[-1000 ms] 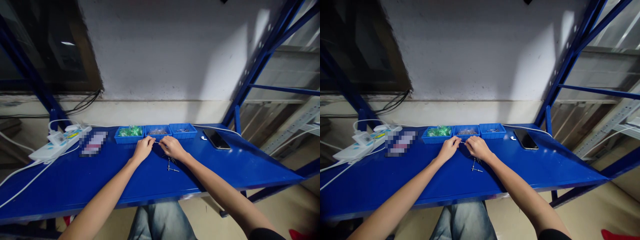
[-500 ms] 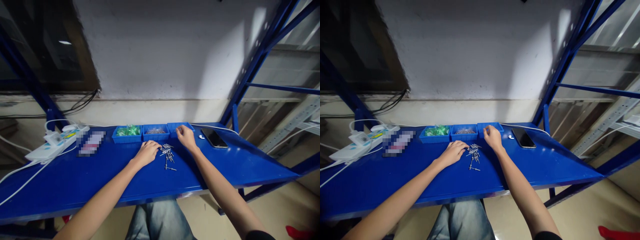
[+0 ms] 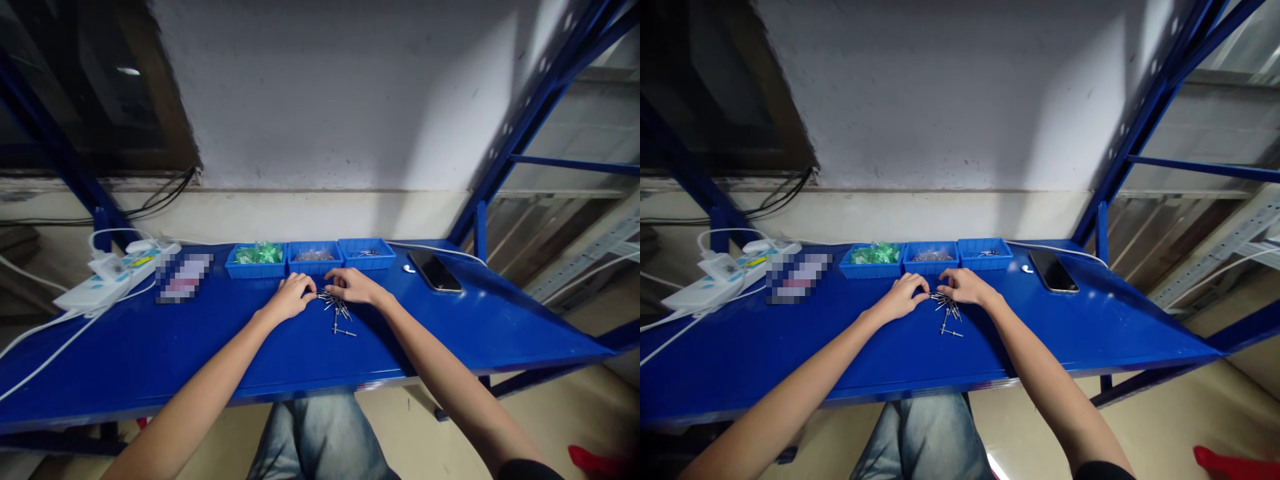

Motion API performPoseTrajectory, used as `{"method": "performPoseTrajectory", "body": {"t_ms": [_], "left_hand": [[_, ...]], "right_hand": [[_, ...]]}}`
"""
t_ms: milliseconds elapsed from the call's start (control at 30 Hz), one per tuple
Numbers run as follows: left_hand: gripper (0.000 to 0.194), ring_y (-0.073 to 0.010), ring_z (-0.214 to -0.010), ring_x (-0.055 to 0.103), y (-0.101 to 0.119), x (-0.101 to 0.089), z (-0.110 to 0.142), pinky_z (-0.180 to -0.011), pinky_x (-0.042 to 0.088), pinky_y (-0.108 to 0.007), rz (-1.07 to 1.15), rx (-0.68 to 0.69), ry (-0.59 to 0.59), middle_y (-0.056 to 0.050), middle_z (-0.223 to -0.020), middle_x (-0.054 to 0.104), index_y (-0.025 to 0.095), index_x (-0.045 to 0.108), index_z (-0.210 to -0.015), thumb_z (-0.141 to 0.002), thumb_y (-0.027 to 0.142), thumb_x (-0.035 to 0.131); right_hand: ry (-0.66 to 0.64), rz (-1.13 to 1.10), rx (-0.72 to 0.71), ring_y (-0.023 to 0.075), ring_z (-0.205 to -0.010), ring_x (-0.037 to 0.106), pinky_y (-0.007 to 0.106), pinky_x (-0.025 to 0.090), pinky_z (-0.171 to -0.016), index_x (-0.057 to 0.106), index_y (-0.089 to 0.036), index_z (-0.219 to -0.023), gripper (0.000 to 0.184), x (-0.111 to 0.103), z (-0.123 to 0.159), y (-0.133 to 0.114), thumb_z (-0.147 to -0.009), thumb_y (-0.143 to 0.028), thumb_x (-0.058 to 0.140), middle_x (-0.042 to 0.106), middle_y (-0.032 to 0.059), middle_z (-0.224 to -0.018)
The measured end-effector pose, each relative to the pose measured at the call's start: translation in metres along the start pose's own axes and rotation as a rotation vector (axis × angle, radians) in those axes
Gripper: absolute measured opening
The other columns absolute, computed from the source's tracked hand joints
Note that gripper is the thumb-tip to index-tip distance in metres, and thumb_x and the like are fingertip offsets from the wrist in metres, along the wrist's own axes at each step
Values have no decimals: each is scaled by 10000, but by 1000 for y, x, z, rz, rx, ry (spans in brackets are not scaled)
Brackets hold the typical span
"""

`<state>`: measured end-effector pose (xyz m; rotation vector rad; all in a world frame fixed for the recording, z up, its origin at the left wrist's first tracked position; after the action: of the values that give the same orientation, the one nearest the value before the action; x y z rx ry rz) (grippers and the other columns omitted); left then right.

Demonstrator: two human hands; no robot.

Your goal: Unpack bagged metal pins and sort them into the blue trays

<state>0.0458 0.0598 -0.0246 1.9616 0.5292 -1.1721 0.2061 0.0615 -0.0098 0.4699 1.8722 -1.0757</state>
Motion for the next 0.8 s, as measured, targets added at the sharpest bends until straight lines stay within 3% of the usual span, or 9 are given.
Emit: {"method": "performPoseTrajectory", "body": {"t_ms": [167,300,467,633,800], "left_hand": [[84,-200,-876,514,2,-8,-2,-792,419,-323,61,78,65,-28,-883,621,208,553,-873,-845,173,482],[102,-182,-895,533,2,-21,-1,-826,431,-313,143,45,191,-36,-899,591,202,544,-926,-873,206,457],[120,-160,-864,554,5,-30,1,-822,438,-299,203,25,264,-28,-888,577,199,540,-960,-887,220,447],[95,-176,-884,543,10,-36,2,-843,418,-321,132,65,308,-16,-892,629,213,579,-921,-862,253,516],[178,-185,-865,548,8,-38,1,-840,404,-331,61,43,314,-20,-870,653,200,604,-823,-889,256,449]], "right_hand": [[46,68,-72,112,-628,525,222,372,-581,583,-188,-1039,256,4,-1,-12,-816,-311,567,593,-6,-734],[177,148,-133,131,-752,538,242,397,-680,573,-191,-999,204,1,-1,-23,-818,-286,576,582,32,-868],[263,197,-183,144,-764,527,247,397,-693,555,-195,-873,88,-2,-1,-35,-884,-236,479,566,41,-836],[297,198,-188,166,-788,528,272,407,-717,547,-194,-869,161,-4,-1,-35,-918,-255,407,570,54,-825],[292,205,-210,165,-801,537,271,409,-729,560,-197,-900,152,-2,0,-43,-906,-295,444,574,52,-851]]}}
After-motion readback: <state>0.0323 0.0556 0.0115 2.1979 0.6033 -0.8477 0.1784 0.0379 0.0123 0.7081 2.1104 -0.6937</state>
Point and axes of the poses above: each hand's wrist, its own z-axis away from the middle knuckle, its own x-axis out of the palm, y = z × x, the point moved 5 cm from there along -z, towards the middle knuckle
